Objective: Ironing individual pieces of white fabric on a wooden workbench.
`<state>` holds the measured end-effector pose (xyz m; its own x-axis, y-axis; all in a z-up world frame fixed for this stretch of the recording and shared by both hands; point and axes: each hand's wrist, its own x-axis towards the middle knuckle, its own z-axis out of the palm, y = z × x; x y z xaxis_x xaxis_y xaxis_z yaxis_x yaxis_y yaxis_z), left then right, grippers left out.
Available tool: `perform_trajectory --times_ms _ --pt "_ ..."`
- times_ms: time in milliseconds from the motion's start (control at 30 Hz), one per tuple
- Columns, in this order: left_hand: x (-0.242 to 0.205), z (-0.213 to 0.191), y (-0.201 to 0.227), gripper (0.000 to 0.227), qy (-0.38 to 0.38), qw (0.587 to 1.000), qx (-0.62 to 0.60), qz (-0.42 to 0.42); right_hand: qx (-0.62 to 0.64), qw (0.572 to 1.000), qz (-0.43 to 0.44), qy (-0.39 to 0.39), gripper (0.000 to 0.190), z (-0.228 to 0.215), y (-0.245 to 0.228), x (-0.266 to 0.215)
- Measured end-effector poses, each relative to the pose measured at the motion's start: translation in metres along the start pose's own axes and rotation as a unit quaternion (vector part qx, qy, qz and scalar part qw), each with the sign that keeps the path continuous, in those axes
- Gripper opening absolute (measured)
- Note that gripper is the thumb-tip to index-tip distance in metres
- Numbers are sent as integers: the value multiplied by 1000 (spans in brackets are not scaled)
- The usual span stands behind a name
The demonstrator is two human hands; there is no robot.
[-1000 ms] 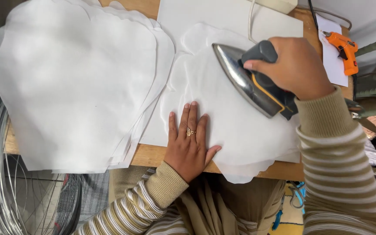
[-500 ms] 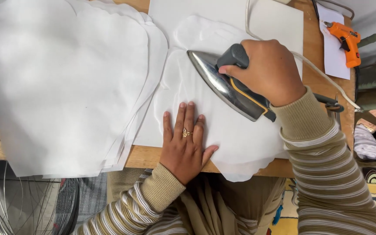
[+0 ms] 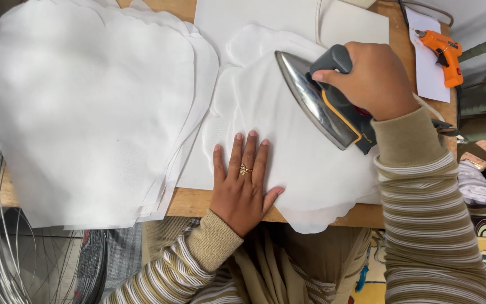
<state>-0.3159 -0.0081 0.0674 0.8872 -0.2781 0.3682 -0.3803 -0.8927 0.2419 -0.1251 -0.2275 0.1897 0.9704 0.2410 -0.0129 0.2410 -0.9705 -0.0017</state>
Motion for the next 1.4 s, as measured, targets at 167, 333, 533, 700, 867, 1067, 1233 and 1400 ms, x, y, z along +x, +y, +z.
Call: perform_trajectory --times_ms 167,333,533,700,867,1067,1233,1400 --pt "0 2 1 91 -1 1000 12 -6 71 992 81 -58 48 -35 -17 -26" --pt "0 2 0 91 3 1000 0 -3 14 994 -11 -105 55 -20 -30 -56" --pt "2 2 1 89 -4 1000 -1 -3 -23 998 -49 -20 65 -2 -19 -45" --pt "2 2 3 90 -16 1000 12 -7 35 998 -40 23 36 1 -5 -17" --pt "4 -3 2 86 -13 1000 17 -10 -7 997 71 9 73 4 14 1" --pt "4 1 2 90 -31 999 38 -10 14 996 81 -24 76 -5 25 -8" --pt "3 0 3 92 -32 999 42 -5 -9 995 96 -24 69 1 66 -25" --pt "5 2 4 92 -18 999 49 -7 42 992 115 -25 56 -27 58 -58"
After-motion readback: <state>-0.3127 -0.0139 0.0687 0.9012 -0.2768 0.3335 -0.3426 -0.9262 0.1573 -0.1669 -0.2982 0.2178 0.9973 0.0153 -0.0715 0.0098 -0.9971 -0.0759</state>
